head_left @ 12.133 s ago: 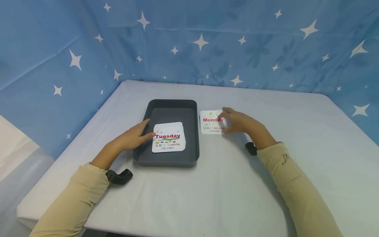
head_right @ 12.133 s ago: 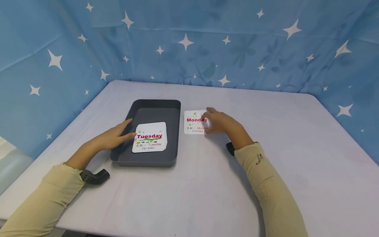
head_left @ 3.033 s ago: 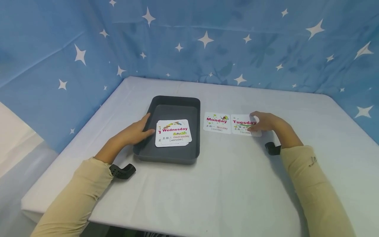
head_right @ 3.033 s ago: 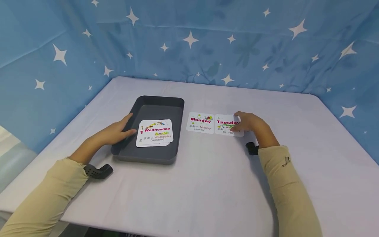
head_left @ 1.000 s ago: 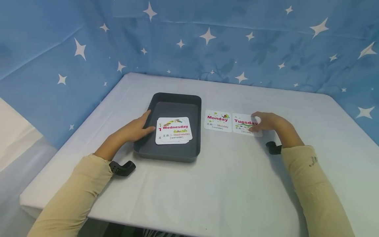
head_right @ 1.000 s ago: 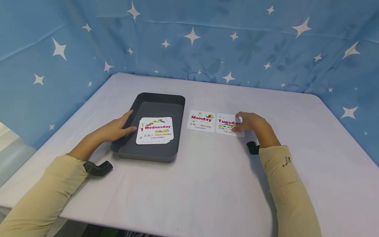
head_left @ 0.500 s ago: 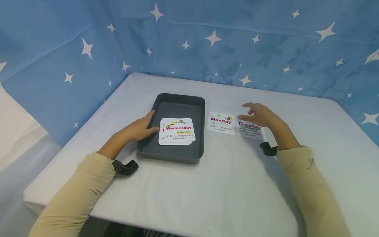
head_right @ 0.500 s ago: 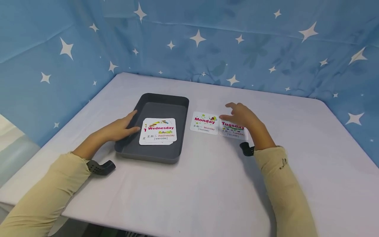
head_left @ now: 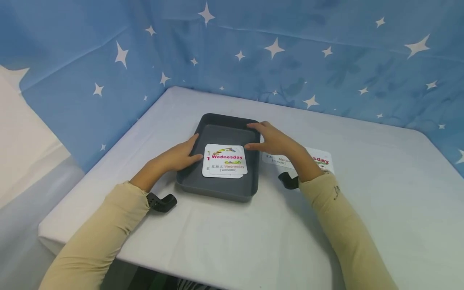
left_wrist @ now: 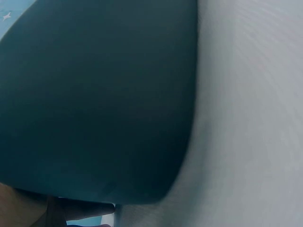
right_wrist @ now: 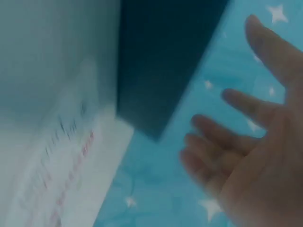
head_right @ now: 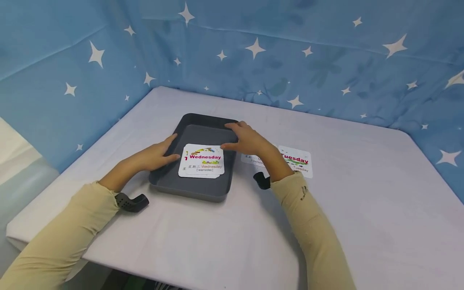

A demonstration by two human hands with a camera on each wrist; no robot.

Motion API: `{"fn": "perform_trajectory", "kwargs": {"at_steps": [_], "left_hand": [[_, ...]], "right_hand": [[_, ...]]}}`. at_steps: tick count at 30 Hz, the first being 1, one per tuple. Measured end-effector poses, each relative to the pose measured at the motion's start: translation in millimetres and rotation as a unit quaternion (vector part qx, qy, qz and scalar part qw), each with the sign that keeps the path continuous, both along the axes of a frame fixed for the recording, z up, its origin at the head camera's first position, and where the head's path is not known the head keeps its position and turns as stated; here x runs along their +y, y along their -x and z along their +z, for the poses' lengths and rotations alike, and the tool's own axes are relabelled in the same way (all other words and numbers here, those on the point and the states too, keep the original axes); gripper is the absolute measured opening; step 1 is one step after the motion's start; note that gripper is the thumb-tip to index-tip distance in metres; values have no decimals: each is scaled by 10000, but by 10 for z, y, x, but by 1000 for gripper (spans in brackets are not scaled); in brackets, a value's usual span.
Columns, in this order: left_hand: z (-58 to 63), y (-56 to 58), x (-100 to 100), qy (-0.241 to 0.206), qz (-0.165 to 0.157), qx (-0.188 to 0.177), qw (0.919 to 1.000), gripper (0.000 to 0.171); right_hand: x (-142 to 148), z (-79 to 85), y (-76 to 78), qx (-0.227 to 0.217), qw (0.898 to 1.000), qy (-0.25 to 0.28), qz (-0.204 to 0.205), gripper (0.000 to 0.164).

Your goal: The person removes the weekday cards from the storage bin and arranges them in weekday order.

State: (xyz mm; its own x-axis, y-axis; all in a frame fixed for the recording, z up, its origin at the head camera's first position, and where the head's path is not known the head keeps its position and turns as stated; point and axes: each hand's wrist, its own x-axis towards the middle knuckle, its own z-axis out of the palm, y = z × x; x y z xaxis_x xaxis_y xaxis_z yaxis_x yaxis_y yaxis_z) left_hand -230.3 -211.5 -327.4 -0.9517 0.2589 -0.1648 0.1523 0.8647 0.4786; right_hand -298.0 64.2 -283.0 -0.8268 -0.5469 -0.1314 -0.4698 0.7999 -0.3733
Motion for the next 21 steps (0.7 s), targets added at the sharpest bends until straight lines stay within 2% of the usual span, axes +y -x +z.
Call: {"fn": "perform_trajectory", "kwargs": {"at_steps": [5, 9, 15, 21], "left_hand": [[13, 12, 41, 2, -15, -4, 10000, 76], [10, 11, 41, 65, 37, -23, 10000, 76], [14, 22, 49, 40, 8, 12, 10000, 76], [-3, -3, 27, 61, 60, 10, 10000, 76]], "right_hand": [[-110, -140, -71, 25, 9974, -76, 712, 78], [-141, -221, -103, 100, 9940, -482, 975, 89], [-163, -225, -140, -19, 9894, -1030, 1020, 110], [-196, -227, -151, -17, 9883, -1129, 1022, 114]]}}
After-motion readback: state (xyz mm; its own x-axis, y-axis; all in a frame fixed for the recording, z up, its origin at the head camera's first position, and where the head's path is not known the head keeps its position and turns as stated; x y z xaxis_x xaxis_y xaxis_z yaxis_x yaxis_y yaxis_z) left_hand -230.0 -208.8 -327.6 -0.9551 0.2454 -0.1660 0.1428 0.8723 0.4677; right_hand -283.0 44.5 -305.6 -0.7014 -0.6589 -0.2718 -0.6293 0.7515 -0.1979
